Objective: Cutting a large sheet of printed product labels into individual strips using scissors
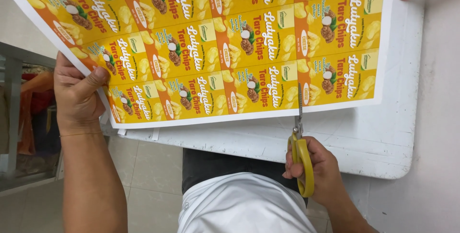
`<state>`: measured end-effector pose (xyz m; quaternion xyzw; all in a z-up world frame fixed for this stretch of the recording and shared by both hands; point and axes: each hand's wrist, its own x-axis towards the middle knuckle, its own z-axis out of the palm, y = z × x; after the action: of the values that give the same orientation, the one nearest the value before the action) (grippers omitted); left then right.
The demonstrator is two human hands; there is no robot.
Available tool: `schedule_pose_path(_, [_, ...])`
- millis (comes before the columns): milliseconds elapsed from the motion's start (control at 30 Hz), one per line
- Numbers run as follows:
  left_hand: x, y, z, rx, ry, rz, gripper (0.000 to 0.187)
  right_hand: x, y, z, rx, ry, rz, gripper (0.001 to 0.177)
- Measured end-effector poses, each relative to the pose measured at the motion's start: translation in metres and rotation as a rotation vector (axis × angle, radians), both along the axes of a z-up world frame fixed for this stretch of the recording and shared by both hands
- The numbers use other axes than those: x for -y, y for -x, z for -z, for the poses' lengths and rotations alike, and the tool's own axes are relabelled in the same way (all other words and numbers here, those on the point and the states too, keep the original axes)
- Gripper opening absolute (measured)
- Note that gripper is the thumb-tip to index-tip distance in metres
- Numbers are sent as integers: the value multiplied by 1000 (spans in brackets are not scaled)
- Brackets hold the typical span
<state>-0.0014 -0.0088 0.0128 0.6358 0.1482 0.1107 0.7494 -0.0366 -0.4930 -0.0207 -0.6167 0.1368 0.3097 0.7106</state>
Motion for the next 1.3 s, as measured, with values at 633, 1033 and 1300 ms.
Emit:
schedule_pose_path(633, [3,3,-6,14,21,-10,63,-6,4,-9,23,143,22,50])
schedule_pose_path(1033, [17,20,-12,80,47,-35,67,8,12,7,185,-331,-33,78])
schedule_pose_path(1300, [13,25,-22,30,34,-20,62,11,6,14,124,-337,-3,66])
